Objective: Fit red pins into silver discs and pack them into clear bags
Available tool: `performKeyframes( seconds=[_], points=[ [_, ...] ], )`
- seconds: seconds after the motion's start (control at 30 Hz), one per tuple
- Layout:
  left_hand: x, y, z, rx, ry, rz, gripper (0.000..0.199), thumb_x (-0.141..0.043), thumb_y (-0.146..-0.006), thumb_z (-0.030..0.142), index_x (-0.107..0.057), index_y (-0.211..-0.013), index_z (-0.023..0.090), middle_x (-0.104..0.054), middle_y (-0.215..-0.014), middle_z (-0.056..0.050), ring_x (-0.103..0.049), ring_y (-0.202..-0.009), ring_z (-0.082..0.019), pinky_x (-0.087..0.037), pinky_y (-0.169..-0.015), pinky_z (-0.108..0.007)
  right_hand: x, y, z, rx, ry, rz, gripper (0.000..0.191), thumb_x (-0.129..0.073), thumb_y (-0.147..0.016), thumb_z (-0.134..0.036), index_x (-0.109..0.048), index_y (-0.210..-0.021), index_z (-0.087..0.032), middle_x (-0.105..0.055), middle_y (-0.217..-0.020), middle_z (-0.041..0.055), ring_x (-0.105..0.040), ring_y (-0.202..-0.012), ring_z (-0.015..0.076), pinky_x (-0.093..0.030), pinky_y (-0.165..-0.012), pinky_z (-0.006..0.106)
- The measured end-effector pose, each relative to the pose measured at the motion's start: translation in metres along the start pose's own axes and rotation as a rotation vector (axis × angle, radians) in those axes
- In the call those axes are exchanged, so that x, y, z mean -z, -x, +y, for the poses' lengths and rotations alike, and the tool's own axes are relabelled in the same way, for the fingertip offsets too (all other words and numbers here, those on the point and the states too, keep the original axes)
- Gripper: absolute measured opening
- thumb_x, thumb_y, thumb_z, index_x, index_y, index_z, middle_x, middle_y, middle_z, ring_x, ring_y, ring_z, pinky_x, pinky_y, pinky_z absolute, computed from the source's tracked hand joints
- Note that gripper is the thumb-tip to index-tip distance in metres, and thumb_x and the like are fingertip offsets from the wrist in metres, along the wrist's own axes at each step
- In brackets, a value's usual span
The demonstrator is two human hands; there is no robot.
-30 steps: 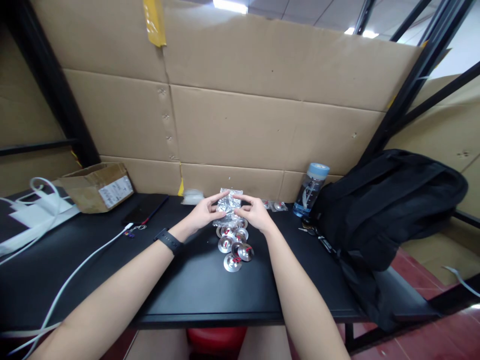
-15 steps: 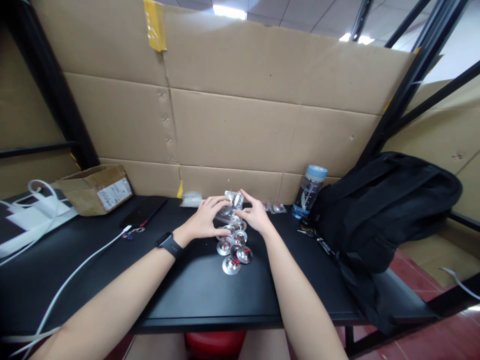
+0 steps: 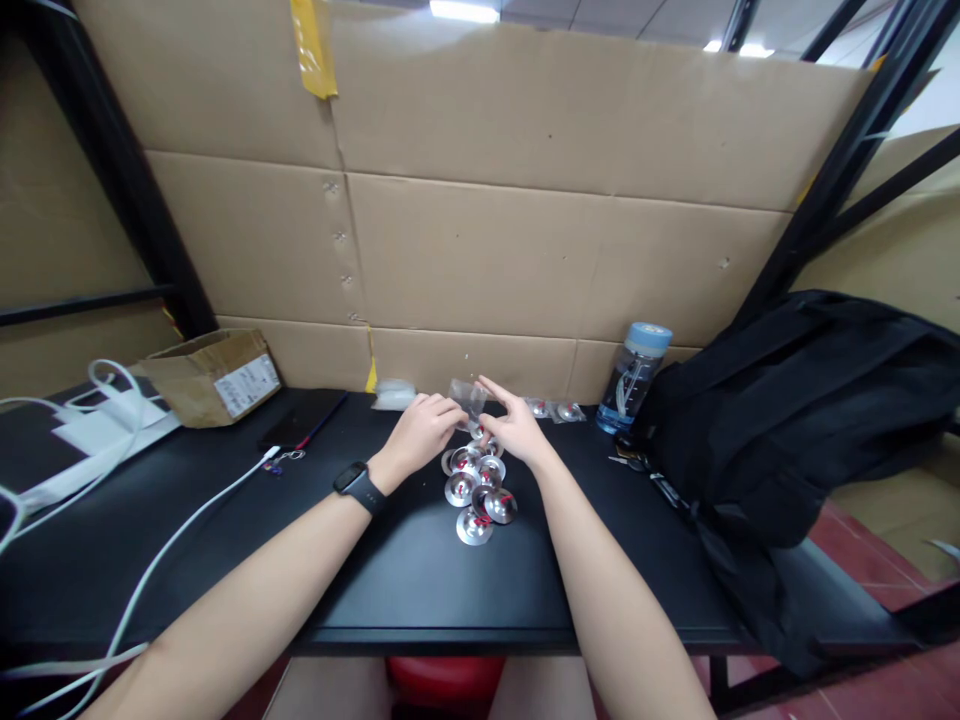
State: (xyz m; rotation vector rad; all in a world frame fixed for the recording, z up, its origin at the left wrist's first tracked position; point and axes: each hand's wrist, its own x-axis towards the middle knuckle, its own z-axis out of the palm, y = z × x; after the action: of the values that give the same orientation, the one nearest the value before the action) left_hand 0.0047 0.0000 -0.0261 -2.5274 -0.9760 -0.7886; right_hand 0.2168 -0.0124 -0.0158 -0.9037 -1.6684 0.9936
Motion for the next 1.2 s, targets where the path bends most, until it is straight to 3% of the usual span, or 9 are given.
performKeyframes(
  seconds=[0.1,0.2,0.3,0.4,0.5,0.67,0.8,0.9,1.2],
  points=[
    [0.005,0.004,-0.022,0.103,-0.073,0.004,0.022,-0.055,-0.094,0.012,-0.072,-0.103,0.022,-0.073,-0.103,-0.007,-0.06,-0.098,-0.025,-0.041,-0.083,-0.039,0.003,-0.001,0.003,0.024,0.018,0.063,0.077,-0.069,-0.079,-0.024,-0.046,-0.152,-0.03,-0.047,-0.157,0.0158,-0.071,-0.057,0.0114,-0.06,-0.058,0.029],
    [0.01,0.016,-0.054,0.294,-0.107,-0.003,0.025,-0.053,-0.093,0.015,-0.074,-0.103,0.023,-0.074,-0.108,-0.008,-0.061,-0.104,-0.028,-0.042,-0.087,-0.042,0.01,-0.003,0.011,0.038,0.035,0.101,0.074,-0.069,-0.079,-0.027,-0.047,-0.15,-0.029,-0.051,-0.153,0.0161,-0.072,-0.059,0.0113,-0.061,-0.063,0.03],
    [0.008,0.031,-0.083,0.486,-0.119,-0.077,0.03,-0.05,-0.093,0.019,-0.077,-0.106,0.024,-0.074,-0.115,-0.009,-0.061,-0.11,-0.03,-0.042,-0.093,-0.044,0.018,-0.006,0.021,0.029,0.099,0.163,0.066,-0.068,-0.08,-0.029,-0.051,-0.143,-0.026,-0.056,-0.147,0.0153,-0.072,-0.058,0.0112,-0.06,-0.061,0.029],
    [-0.002,0.041,-0.099,0.564,-0.109,-0.203,0.037,-0.052,-0.089,0.021,-0.075,-0.117,0.027,-0.071,-0.129,-0.008,-0.058,-0.122,-0.031,-0.041,-0.1,-0.046,0.026,-0.009,0.031,0.006,0.164,0.219,0.061,-0.067,-0.08,-0.031,-0.053,-0.139,-0.024,-0.06,-0.141,0.0145,-0.07,-0.054,0.0101,-0.057,-0.056,0.027],
    [-0.014,0.045,-0.105,0.57,-0.06,-0.329,0.044,-0.051,-0.087,0.023,-0.072,-0.125,0.031,-0.065,-0.141,-0.005,-0.055,-0.13,-0.031,-0.04,-0.102,-0.049,0.032,-0.011,0.039,0.004,0.209,0.246,0.058,-0.066,-0.079,-0.03,-0.055,-0.136,-0.023,-0.063,-0.136,0.0131,-0.069,-0.053,0.0096,-0.055,-0.054,0.026],
    [-0.025,0.044,-0.107,0.583,-0.043,-0.393,0.045,-0.046,-0.089,0.024,-0.069,-0.128,0.028,-0.061,-0.147,-0.007,-0.055,-0.133,-0.03,-0.042,-0.103,-0.05,0.038,-0.011,0.044,-0.011,0.32,0.252,0.05,-0.062,-0.08,-0.023,-0.059,-0.129,-0.022,-0.067,-0.128,0.0102,-0.069,-0.056,0.0108,-0.057,-0.062,0.029],
    [-0.026,0.044,-0.108,0.612,-0.039,-0.406,0.047,-0.044,-0.091,0.024,-0.066,-0.132,0.028,-0.046,-0.16,-0.006,-0.049,-0.139,-0.033,-0.041,-0.106,-0.056,0.051,-0.01,0.045,-0.027,0.594,0.328,0.038,-0.061,-0.078,-0.016,-0.068,-0.116,-0.02,-0.073,-0.117,0.0071,-0.072,-0.089,0.0193,-0.057,-0.09,0.036],
    [-0.027,0.044,-0.108,0.622,-0.037,-0.415,0.047,-0.044,-0.091,0.025,-0.065,-0.133,0.029,-0.036,-0.165,-0.005,-0.047,-0.141,-0.034,-0.04,-0.108,-0.058,0.065,-0.007,0.047,-0.125,0.782,0.413,0.035,-0.059,-0.081,-0.014,-0.07,-0.114,-0.02,-0.073,-0.118,0.0081,-0.067,-0.109,0.0236,-0.05,-0.103,0.038],
    [-0.024,0.043,-0.105,0.615,-0.056,-0.417,0.051,-0.04,-0.094,0.024,-0.057,-0.141,0.025,-0.036,-0.165,-0.01,-0.043,-0.144,-0.032,-0.038,-0.109,-0.059,0.092,0.006,0.054,-0.481,1.085,0.55,0.042,-0.054,-0.085,-0.014,-0.069,-0.124,-0.021,-0.065,-0.13,0.0145,-0.058,-0.121,0.0328,-0.048,-0.098,0.043]
  ],
)
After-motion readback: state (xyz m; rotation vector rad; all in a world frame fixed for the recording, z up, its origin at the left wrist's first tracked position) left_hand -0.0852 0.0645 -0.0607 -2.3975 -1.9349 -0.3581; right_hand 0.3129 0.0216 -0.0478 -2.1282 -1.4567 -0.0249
